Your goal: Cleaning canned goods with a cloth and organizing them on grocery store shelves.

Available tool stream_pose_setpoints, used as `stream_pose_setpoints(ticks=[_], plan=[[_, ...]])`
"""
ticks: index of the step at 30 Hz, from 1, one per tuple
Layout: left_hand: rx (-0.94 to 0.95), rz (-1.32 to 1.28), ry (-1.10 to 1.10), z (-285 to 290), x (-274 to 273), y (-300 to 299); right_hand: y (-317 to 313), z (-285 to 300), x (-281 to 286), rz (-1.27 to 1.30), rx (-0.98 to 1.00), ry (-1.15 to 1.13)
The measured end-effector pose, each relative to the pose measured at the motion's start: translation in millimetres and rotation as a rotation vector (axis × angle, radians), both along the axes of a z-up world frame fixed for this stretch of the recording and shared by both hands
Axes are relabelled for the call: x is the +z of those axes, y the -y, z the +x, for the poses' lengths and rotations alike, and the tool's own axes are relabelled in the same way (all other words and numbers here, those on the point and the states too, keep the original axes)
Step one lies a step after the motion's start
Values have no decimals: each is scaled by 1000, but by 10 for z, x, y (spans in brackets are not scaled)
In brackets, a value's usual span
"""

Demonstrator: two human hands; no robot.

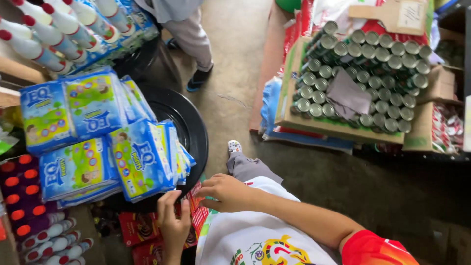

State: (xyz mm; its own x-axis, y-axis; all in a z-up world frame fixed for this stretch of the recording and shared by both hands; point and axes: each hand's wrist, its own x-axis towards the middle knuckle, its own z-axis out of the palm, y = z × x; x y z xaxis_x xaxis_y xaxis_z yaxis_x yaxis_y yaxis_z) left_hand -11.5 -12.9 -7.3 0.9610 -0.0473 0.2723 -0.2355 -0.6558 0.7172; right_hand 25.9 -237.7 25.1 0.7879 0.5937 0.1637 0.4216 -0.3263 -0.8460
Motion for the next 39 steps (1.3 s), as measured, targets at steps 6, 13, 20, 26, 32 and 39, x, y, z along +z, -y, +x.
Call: stream_pose_setpoints(ticks=[6, 13, 20, 26, 32, 39], plan=[[-228, -43, -95, -197, -229, 313, 247, -188, -42, -82, -106, -43], [-214, -93, -146, -84, -328, 654, 655, -133, -59, -89, -184, -11], [-100, -141, -254, 152, -458, 1197, 2310, 247, -859, -151, -551, 103], [-115, -105, -331, 440, -604, 2104, 4045, 422, -1750, -415, -1069, 12], [-229, -158, -405, 711, -772, 3330, 4809, 458, -2313, -754, -1153, -140], [-529, -219, -467, 988, -572, 4614, 5392, 96, -2535, 159, -1317, -444]])
